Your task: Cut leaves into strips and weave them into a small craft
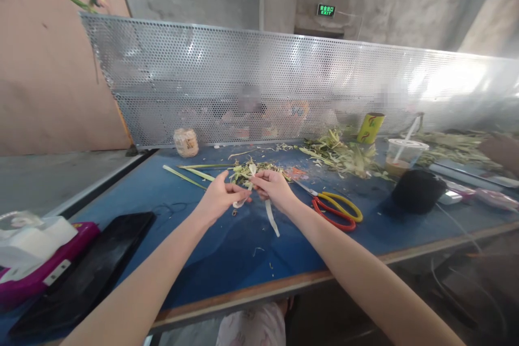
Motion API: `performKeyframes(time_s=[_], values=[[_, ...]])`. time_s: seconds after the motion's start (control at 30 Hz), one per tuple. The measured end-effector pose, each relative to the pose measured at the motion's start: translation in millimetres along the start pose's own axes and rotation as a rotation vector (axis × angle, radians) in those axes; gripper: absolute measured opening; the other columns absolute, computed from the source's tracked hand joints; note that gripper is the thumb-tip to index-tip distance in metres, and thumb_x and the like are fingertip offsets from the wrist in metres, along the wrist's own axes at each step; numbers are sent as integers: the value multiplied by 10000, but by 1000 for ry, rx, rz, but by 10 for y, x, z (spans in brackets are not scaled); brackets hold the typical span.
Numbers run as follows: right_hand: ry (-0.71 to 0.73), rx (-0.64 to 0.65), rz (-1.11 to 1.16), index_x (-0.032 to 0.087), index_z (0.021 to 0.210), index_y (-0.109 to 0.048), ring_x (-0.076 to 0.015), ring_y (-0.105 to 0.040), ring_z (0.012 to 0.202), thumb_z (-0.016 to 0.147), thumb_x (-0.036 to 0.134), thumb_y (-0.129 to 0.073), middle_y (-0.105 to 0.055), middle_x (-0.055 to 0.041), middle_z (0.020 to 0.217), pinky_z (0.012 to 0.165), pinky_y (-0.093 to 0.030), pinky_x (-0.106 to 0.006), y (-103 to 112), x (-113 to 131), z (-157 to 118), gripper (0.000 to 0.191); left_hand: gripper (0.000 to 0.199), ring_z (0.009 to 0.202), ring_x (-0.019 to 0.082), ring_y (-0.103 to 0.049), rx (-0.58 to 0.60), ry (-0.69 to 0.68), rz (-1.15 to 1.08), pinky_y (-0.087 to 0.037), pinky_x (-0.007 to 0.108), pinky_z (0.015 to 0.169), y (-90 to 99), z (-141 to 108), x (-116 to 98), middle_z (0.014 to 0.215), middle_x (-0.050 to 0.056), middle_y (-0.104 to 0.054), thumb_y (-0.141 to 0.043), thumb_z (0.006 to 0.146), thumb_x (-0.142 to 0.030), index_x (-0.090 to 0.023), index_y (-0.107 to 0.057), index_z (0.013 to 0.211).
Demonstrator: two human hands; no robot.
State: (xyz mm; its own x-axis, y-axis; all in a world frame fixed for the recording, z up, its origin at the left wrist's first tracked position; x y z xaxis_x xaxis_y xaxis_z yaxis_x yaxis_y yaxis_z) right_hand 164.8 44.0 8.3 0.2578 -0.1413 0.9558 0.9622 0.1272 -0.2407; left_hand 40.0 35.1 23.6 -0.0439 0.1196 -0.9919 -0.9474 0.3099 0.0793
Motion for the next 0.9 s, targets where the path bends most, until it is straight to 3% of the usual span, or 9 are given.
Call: performKeyframes(time_s=[0.17, 0.3, 0.5, 0.7, 0.8, 0.9], values=[[23, 171, 22, 143, 679, -474, -6, -311, 353, 667, 418, -590, -528, 32, 541, 362, -219, -163, -94, 83, -33, 298, 1092, 633, 160, -633, -61, -144, -41, -483, 277, 598, 47, -3, -62, 847, 82, -669, -688, 612, -231, -177, 111, 1353], [87, 186, -79, 180, 820, -416, -15, -305, 332, 710, 383, -562, -524, 63, 500, 372, -246, -158, -113, 120, -44, 274, 1025, 580, 126, -611, -93, -204, 9, -474, 242, 527, 58, -3, -81, 1003, 131, -622, -660, 645, -248, -201, 71, 1362], [181, 115, -376, 211, 804, -337, -59, -401, 368, 737, 297, -516, -484, 86, 480, 390, -284, -166, -96, 140, -39, 209, 1052, 581, 174, -633, 36, -211, -73, -476, 252, 482, -55, -14, -100, 828, 76, -653, -659, 645, -226, -216, 119, 1352], [550, 30, -834, 204, 879, -427, -83, -471, 581, 757, 228, -481, -502, -15, 832, 567, -401, -230, -114, 425, -232, 136, 988, 609, 160, -633, -86, -177, -187, -514, 315, 634, 43, 14, -70, 675, 22, -660, -688, 606, -162, -159, -50, 1361], [720, 148, -1113, 216, 944, -499, -95, -464, 690, 764, 174, -469, -438, -61, 1025, 632, -408, -247, -249, 469, -356, 187, 940, 578, 127, -620, -127, -115, -273, -504, 274, 613, 77, 8, -48, 677, 18, -668, -662, 635, -123, -126, -56, 1354], [788, 270, -1306, 239, 955, -544, -94, -470, 728, 777, 161, -449, -389, -63, 1087, 615, -397, -234, -367, 404, -414, 216, 897, 520, 105, -595, -173, -27, -330, -466, 202, 493, 82, -18, -25, 651, 20, -662, -650, 634, -77, -79, -99, 1343]])
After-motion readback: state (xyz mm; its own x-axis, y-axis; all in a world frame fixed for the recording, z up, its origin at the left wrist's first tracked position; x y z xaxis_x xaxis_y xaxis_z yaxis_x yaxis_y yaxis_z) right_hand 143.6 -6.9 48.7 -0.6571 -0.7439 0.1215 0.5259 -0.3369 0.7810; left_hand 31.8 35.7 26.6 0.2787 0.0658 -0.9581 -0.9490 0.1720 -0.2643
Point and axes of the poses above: each hand's wrist, its own z-axis towards the middle knuckle, its own y-axis out of the back of the hand, x = y × z, the point moved 6 cm from there along z, towards the middle knuckle
